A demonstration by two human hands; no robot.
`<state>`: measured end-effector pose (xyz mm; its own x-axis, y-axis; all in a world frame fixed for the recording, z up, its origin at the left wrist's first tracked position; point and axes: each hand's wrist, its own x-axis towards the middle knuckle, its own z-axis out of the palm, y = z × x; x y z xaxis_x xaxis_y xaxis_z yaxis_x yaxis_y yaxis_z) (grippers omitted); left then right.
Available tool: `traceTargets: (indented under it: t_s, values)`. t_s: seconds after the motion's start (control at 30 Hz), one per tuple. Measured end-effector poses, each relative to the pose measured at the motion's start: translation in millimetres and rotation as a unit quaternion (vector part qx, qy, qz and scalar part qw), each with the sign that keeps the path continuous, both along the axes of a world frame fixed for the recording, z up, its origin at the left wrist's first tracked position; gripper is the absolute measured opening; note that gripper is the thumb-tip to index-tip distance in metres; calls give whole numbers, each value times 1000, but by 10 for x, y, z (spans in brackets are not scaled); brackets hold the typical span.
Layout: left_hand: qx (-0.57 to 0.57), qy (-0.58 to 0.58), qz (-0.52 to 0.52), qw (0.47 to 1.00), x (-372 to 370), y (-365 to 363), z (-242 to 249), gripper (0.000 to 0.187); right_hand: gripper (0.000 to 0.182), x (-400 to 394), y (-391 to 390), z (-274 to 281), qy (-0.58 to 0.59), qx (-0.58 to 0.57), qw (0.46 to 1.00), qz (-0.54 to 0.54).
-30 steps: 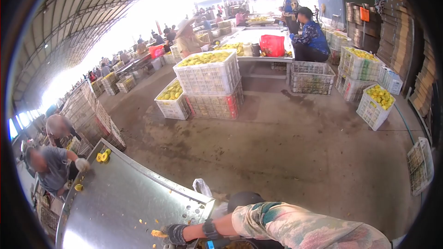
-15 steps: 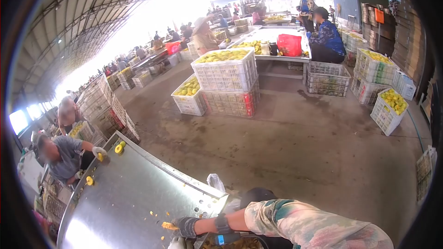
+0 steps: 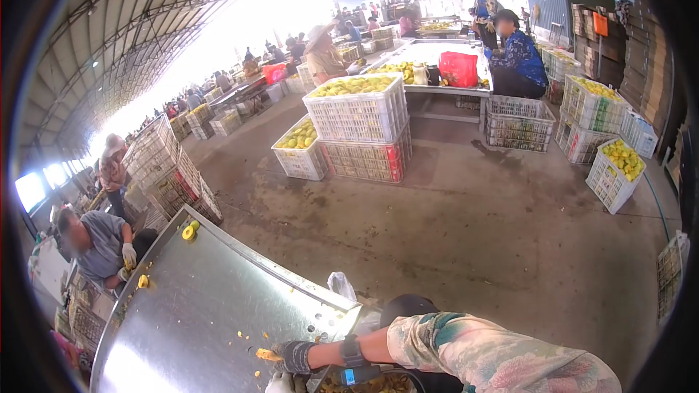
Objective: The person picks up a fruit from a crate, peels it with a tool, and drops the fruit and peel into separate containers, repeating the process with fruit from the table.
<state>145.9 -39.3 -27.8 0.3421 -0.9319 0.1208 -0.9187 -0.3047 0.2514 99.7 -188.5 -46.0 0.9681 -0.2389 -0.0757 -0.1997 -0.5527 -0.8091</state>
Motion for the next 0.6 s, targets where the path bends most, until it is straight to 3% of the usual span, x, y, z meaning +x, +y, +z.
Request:
traceTargets:
  t_s: [0.6]
  values:
    - [8,-14,3,1000,-17,-1,21,24,50,7,-8,-15,-3,7,1000,-3]
